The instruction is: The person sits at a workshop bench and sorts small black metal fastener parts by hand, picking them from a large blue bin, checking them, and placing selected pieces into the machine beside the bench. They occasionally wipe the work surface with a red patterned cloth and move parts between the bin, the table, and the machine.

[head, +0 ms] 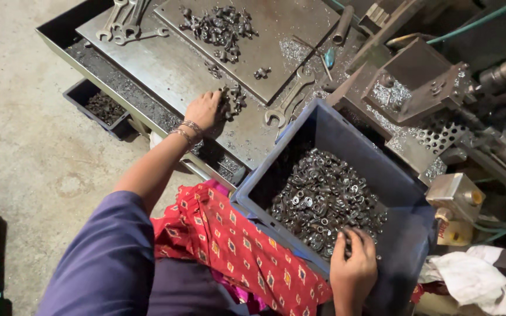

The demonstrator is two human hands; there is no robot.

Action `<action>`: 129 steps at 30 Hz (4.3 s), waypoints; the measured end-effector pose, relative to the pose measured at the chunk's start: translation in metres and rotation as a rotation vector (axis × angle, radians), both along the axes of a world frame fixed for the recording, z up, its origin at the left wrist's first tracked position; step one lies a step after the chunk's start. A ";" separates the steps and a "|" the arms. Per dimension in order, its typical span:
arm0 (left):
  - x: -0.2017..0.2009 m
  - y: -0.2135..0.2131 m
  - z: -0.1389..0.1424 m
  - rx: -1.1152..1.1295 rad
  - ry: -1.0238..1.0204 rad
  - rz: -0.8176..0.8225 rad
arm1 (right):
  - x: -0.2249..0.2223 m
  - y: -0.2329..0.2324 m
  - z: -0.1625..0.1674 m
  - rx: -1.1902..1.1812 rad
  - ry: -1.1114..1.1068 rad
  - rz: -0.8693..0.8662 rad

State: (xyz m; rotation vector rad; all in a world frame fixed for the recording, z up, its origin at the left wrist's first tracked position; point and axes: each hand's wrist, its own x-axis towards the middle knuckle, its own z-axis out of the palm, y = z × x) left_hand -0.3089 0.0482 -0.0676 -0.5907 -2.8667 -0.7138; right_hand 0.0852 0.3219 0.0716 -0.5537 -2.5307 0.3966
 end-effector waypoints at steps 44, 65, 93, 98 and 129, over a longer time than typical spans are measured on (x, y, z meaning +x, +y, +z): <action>0.097 0.036 0.095 1.843 -1.214 -0.385 | -0.009 0.008 0.015 -0.038 -0.010 0.102; 0.235 0.147 0.099 0.919 -0.219 -0.534 | -0.025 0.056 -0.070 -1.095 0.301 0.111; 0.185 0.128 0.127 0.305 0.451 -0.180 | -0.019 0.052 -0.056 -1.231 0.202 0.149; 0.137 0.138 0.109 0.192 0.244 -0.112 | -0.039 0.064 -0.034 -1.283 0.004 0.042; 0.142 0.145 0.113 0.116 0.156 -0.171 | -0.174 0.201 0.100 -0.883 0.155 0.053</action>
